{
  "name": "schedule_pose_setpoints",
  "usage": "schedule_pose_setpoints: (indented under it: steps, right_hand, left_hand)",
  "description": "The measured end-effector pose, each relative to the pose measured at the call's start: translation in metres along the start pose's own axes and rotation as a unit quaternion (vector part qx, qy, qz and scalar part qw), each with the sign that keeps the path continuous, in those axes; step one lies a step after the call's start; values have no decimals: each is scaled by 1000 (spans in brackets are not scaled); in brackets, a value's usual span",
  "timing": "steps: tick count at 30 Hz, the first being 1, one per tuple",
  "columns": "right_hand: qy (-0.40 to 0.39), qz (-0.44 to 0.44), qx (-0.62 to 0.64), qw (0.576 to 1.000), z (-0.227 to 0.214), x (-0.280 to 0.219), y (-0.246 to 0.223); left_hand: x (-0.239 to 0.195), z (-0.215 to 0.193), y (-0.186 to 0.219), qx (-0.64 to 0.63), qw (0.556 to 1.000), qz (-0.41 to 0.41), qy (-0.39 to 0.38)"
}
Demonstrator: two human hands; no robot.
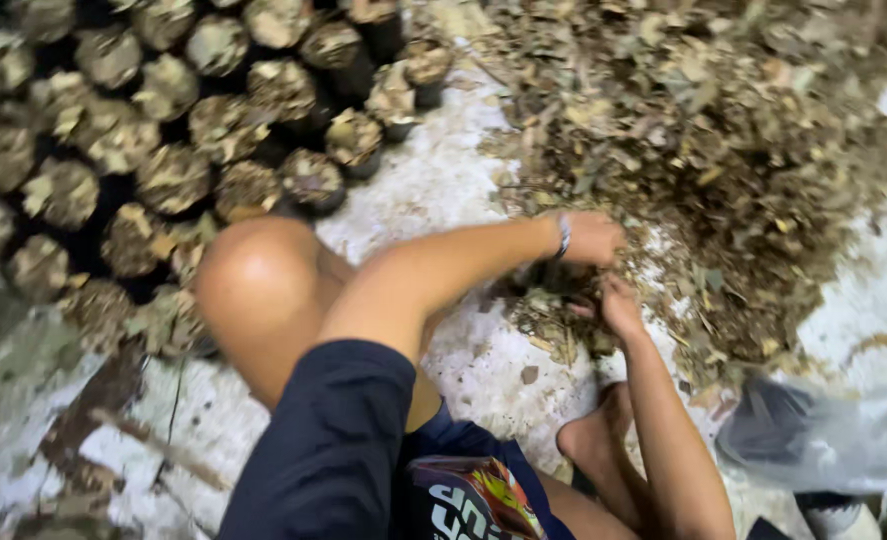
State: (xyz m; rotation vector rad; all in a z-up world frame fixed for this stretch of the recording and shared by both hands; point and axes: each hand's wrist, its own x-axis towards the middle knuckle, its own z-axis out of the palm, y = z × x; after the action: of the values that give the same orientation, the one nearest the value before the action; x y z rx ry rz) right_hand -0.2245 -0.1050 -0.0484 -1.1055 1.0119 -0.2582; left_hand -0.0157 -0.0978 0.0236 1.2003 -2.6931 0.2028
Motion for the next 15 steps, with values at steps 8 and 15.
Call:
schedule_pose_setpoints:
  steps: [8,15]
  right_hand:
    - [-132,-159,-68,976,122,75,-63]
    - [-252,-226,-210,917,301,68,-138]
  left_hand:
    - [-147,-289,-102,52,980,-193,-9]
    - [-337,-414,0,76,888,-428,146]
